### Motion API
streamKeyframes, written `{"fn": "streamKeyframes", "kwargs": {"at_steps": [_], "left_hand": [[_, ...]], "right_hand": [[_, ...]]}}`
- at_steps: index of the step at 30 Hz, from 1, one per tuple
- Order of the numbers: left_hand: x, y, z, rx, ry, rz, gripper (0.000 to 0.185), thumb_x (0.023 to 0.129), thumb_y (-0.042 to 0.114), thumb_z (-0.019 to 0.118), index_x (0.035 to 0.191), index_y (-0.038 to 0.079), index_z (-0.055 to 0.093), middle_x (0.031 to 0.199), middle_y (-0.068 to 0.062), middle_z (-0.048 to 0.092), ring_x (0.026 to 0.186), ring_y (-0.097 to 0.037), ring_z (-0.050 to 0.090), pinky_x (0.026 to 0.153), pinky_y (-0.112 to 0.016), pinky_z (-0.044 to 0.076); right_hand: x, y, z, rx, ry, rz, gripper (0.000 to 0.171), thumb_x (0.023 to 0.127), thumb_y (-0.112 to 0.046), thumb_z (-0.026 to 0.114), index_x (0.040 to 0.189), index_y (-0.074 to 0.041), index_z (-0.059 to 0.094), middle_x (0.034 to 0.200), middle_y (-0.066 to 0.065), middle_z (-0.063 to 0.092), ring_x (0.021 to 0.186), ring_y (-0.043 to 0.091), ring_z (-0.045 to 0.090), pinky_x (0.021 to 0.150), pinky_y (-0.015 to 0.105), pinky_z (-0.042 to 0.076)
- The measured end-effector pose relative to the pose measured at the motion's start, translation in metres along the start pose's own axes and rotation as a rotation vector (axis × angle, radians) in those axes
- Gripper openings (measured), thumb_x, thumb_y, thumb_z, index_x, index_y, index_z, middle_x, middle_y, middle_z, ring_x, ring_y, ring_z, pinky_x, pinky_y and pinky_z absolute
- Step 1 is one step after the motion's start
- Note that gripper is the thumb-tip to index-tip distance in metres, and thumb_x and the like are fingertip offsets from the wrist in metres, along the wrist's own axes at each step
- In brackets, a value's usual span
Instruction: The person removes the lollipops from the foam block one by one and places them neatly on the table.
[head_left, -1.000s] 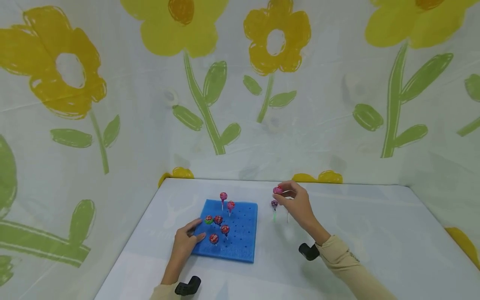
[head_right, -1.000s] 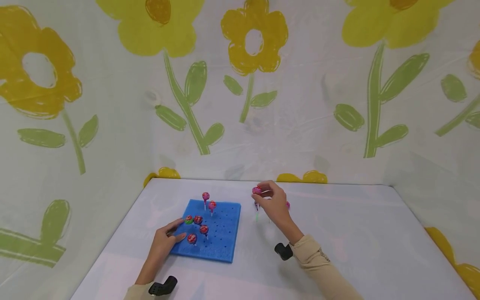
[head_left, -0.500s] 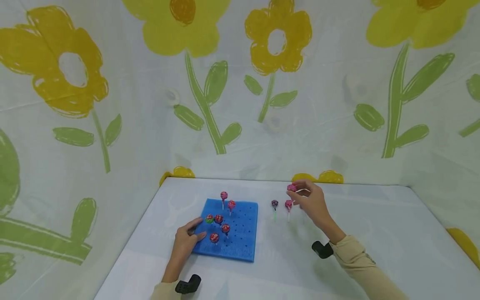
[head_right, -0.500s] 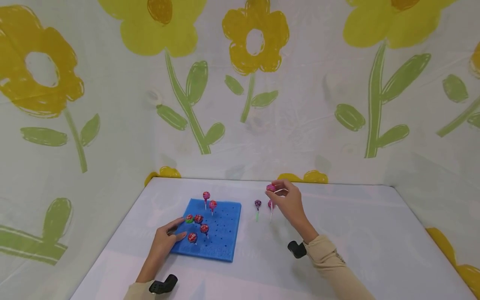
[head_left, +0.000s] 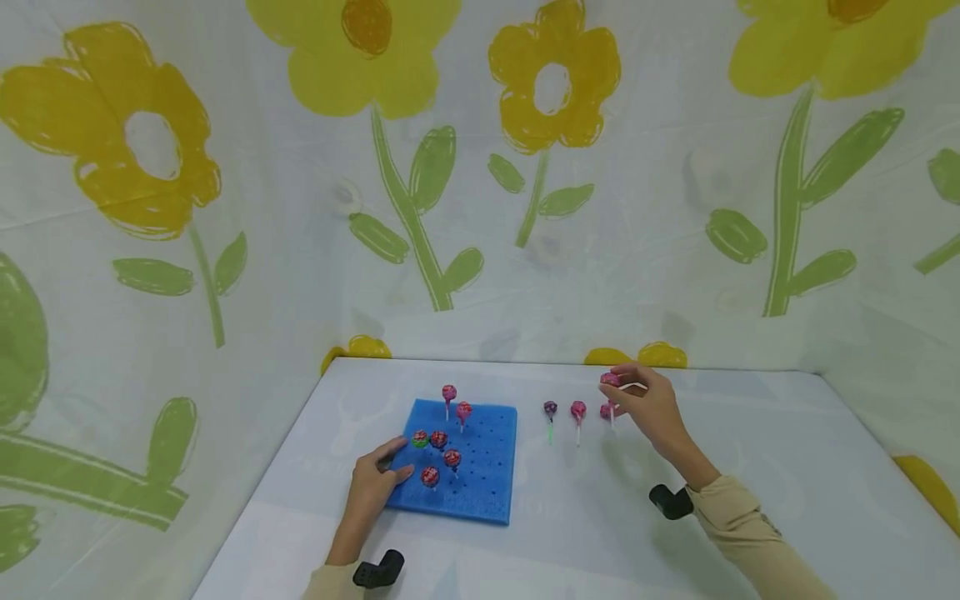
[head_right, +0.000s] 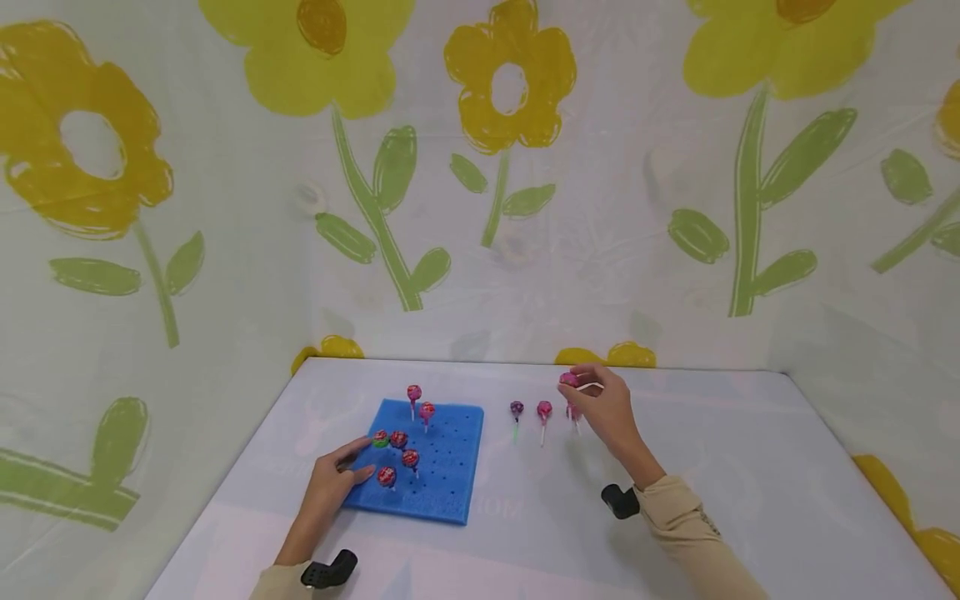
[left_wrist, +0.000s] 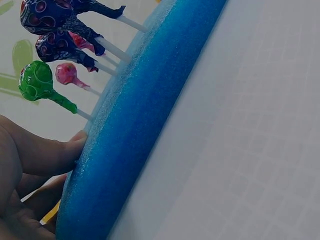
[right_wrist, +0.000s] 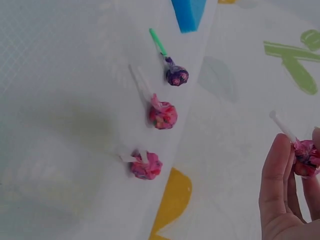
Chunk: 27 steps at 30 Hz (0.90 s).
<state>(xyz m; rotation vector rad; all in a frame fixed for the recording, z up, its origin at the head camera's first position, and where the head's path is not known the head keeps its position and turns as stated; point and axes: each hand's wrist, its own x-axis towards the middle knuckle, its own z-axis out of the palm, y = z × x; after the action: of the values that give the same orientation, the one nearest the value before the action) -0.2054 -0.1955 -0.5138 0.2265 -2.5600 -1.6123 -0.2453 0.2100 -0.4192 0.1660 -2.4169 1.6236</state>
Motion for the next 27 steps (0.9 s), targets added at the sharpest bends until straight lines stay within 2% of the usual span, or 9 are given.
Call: {"fn": "streamKeyframes", "kwargs": {"at_steps": [4,10,13,16,17,19,21,24,27], "left_hand": [[-0.001,0.000,0.000,0.008,0.002,-0.003,0.048,0.080,-0.001,0.070,0.126,0.001,0.060,0.135,-0.021,0.050,0.131,-0.039,0.038,0.105,-0.051,0.032],[-0.002,0.000,0.001,0.008,0.002,-0.014,0.048,0.080,-0.001,0.070,0.127,0.002,0.060,0.136,-0.021,0.050,0.131,-0.038,0.038,0.105,-0.051,0.032],[-0.002,0.000,0.001,0.003,0.003,-0.023,0.048,0.080,-0.001,0.069,0.127,0.002,0.059,0.135,-0.021,0.050,0.131,-0.039,0.037,0.105,-0.051,0.032],[-0.002,0.000,0.001,0.000,0.005,-0.033,0.048,0.080,-0.001,0.069,0.127,0.002,0.060,0.135,-0.022,0.050,0.131,-0.039,0.037,0.106,-0.051,0.031],[-0.002,0.001,0.001,0.000,0.005,-0.032,0.047,0.080,-0.001,0.069,0.127,0.002,0.060,0.135,-0.022,0.050,0.131,-0.039,0.038,0.105,-0.051,0.031],[-0.002,0.001,0.001,-0.003,0.004,-0.029,0.047,0.081,-0.001,0.069,0.127,0.002,0.060,0.135,-0.021,0.050,0.131,-0.039,0.038,0.105,-0.051,0.032],[-0.002,0.002,0.000,-0.006,0.002,-0.023,0.047,0.081,-0.001,0.069,0.126,0.002,0.060,0.135,-0.020,0.051,0.131,-0.038,0.038,0.105,-0.051,0.032],[-0.001,0.002,0.001,-0.012,0.000,-0.016,0.046,0.080,-0.001,0.069,0.126,0.002,0.060,0.135,-0.018,0.052,0.131,-0.037,0.039,0.106,-0.050,0.032],[-0.001,0.001,0.001,-0.017,0.000,-0.011,0.046,0.080,-0.002,0.069,0.125,0.002,0.061,0.135,-0.018,0.052,0.131,-0.037,0.039,0.105,-0.049,0.033]], "right_hand": [[-0.001,0.007,-0.006,-0.012,0.002,0.013,0.041,0.087,-0.029,0.069,0.116,-0.001,0.056,0.102,0.017,0.061,0.081,0.029,0.064,0.064,0.025,0.056],[-0.003,0.016,-0.015,-0.025,0.009,0.035,0.040,0.089,-0.026,0.067,0.116,0.001,0.055,0.102,0.020,0.060,0.072,0.019,0.065,0.063,0.025,0.056],[-0.002,0.021,-0.019,-0.048,0.009,0.058,0.039,0.090,-0.024,0.066,0.117,0.001,0.054,0.103,0.021,0.060,0.075,0.025,0.065,0.064,0.028,0.056],[0.008,0.061,-0.020,-0.070,0.048,0.023,0.039,0.087,-0.036,0.067,0.115,-0.011,0.057,0.099,0.009,0.063,0.073,0.021,0.065,0.059,0.025,0.056],[0.009,0.062,-0.021,-0.075,0.044,0.036,0.040,0.088,-0.037,0.067,0.116,-0.011,0.057,0.100,0.010,0.063,0.076,0.024,0.065,0.060,0.027,0.056],[0.019,0.097,-0.023,-0.091,0.067,0.024,0.040,0.085,-0.043,0.068,0.114,-0.017,0.057,0.097,0.004,0.063,0.072,0.019,0.065,0.056,0.025,0.055],[0.023,0.111,-0.026,-0.085,0.056,0.032,0.040,0.085,-0.043,0.068,0.114,-0.018,0.057,0.097,0.004,0.063,0.072,0.019,0.065,0.055,0.026,0.055],[0.019,0.101,-0.029,-0.116,0.048,0.091,0.045,0.083,-0.046,0.068,0.113,-0.014,0.057,0.096,0.005,0.063,0.071,0.019,0.065,0.055,0.036,0.056],[0.007,0.068,-0.030,-0.097,0.027,0.118,0.050,0.084,-0.045,0.068,0.113,-0.006,0.057,0.095,0.009,0.063,0.071,0.020,0.064,0.055,0.038,0.056]]}}
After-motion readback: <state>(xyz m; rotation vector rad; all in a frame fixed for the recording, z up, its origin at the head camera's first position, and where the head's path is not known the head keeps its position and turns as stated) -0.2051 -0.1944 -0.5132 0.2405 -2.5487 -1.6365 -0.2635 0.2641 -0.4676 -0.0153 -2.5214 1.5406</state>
